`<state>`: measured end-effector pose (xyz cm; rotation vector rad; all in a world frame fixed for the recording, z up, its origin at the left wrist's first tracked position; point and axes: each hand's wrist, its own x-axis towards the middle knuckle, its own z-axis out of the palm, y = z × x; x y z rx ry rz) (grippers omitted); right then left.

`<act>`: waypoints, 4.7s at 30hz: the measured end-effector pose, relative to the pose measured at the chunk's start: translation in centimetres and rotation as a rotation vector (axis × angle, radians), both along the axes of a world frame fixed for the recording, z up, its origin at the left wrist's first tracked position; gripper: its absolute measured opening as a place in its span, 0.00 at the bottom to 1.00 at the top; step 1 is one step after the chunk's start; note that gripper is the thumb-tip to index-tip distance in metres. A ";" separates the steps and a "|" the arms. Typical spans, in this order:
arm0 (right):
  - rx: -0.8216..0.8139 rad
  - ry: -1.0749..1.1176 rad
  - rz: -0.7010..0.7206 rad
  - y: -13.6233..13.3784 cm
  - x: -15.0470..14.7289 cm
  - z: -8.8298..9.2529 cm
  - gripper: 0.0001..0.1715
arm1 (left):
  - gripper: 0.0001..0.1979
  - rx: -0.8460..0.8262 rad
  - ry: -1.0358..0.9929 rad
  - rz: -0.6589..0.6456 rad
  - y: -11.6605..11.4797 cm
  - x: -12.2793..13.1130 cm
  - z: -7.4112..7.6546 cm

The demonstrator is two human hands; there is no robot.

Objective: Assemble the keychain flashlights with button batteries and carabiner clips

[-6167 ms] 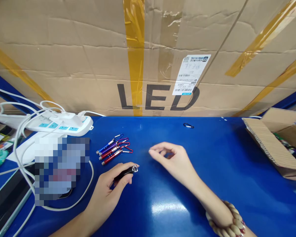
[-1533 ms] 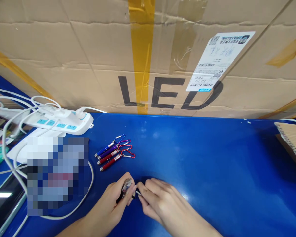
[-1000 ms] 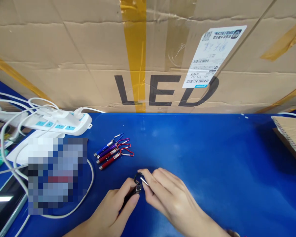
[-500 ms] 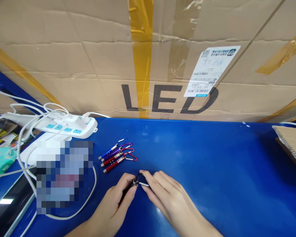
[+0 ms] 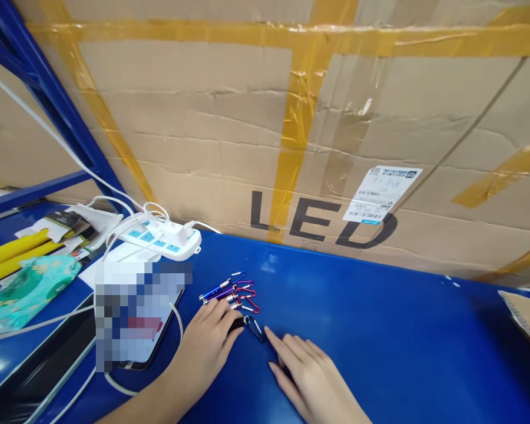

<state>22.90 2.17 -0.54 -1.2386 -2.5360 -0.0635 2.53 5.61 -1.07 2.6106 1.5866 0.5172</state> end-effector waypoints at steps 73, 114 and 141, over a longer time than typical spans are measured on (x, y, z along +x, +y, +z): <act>-0.059 0.338 -0.045 -0.5 -0.3 0.7 0.22 | 0.16 -0.156 -0.245 -0.304 -2.0 1.2 -0.6; -0.901 0.863 -0.270 -0.3 -0.7 0.3 0.18 | 0.20 -1.037 -1.536 -0.092 -1.5 1.9 1.0; -0.585 0.837 -0.276 0.6 0.8 1.5 0.19 | 0.10 -0.601 -0.745 -0.127 -1.3 2.1 -0.1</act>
